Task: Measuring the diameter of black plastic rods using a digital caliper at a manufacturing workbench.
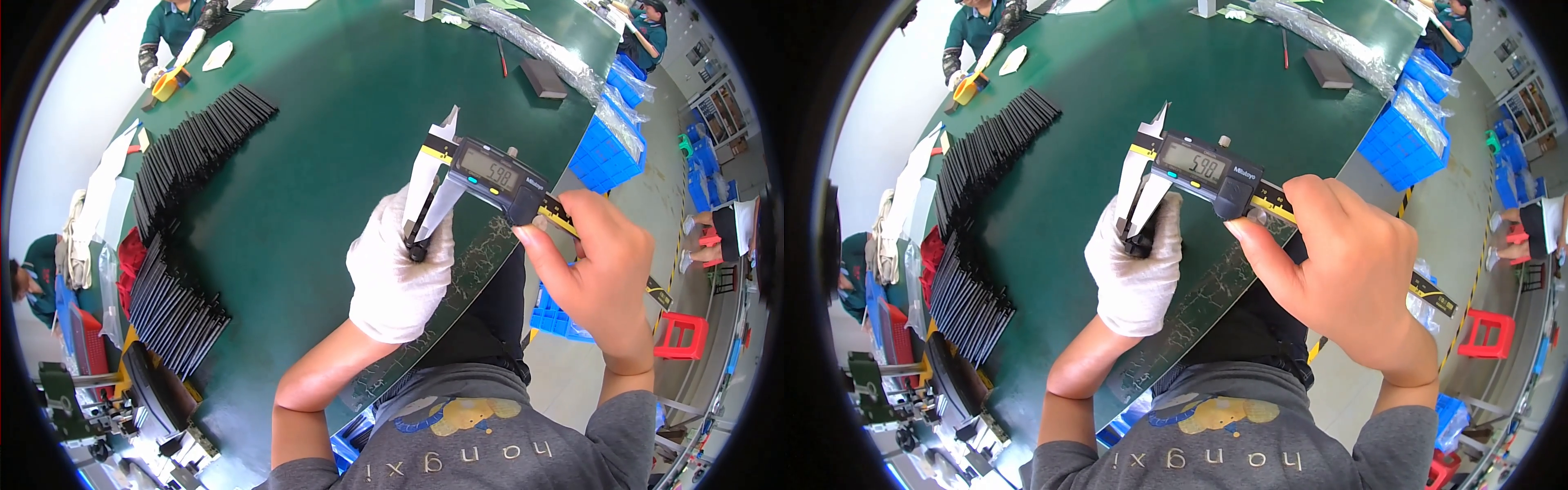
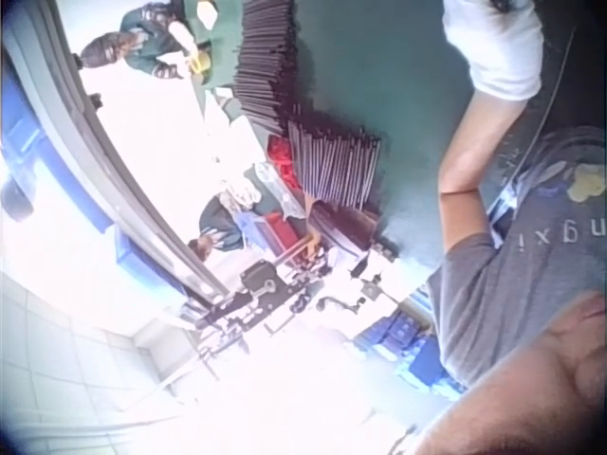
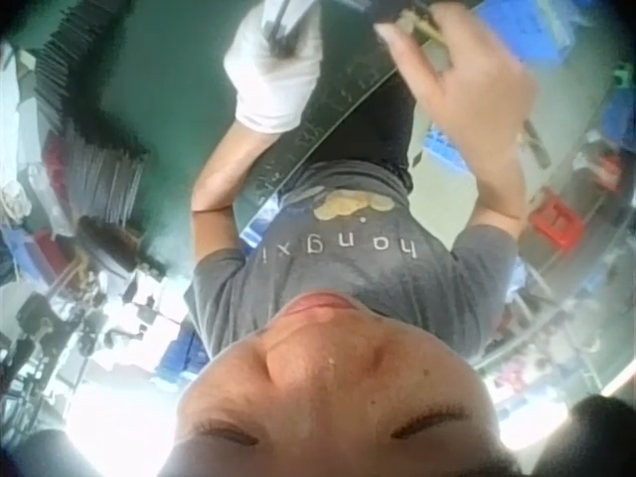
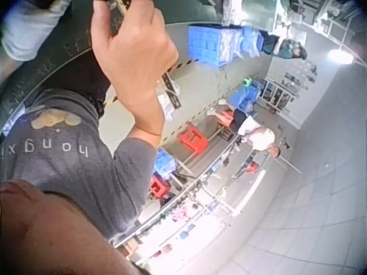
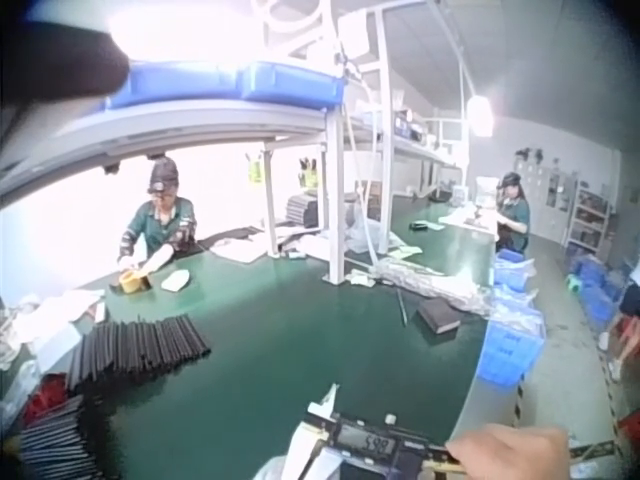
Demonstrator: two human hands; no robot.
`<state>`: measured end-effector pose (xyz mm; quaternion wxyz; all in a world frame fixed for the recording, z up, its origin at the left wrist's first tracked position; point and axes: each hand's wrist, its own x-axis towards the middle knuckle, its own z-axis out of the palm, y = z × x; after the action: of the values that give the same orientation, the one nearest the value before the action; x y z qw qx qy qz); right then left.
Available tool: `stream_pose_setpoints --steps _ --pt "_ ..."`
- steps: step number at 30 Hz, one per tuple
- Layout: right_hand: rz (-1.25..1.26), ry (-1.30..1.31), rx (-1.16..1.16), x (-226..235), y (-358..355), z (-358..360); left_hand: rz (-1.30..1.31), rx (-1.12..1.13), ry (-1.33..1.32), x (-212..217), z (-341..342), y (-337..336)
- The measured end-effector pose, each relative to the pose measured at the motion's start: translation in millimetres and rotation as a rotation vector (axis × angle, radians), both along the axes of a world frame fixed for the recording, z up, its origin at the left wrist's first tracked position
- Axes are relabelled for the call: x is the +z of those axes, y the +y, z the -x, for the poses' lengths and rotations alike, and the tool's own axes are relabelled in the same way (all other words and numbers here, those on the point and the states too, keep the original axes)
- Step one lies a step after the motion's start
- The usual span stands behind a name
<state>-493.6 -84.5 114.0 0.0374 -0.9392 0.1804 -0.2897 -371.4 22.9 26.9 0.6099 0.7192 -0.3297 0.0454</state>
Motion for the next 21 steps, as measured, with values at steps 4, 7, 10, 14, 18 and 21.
stream_pose_setpoints --steps 4,7,10,14,18,21 --pt "0.012 0.005 -0.026 -1 -3 -1 -0.032 0.016 -0.015 2 1 -1" --pt "0.040 -0.004 -0.004 -4 -8 0 -0.065 0.000 -0.013 0 -1 1" --pt "0.038 -0.015 0.022 -6 -9 -1 -0.024 -0.033 -0.016 -6 -3 2" --pt "0.003 -0.001 0.028 -7 -9 -1 -0.020 -0.046 -0.006 -12 -4 3" --pt "-0.117 -0.039 0.048 -12 -11 1 -0.074 -0.071 0.020 -2 -2 4" --pt "-0.199 0.000 0.047 -11 -13 4 -0.017 -0.074 -0.051 -4 -5 4"
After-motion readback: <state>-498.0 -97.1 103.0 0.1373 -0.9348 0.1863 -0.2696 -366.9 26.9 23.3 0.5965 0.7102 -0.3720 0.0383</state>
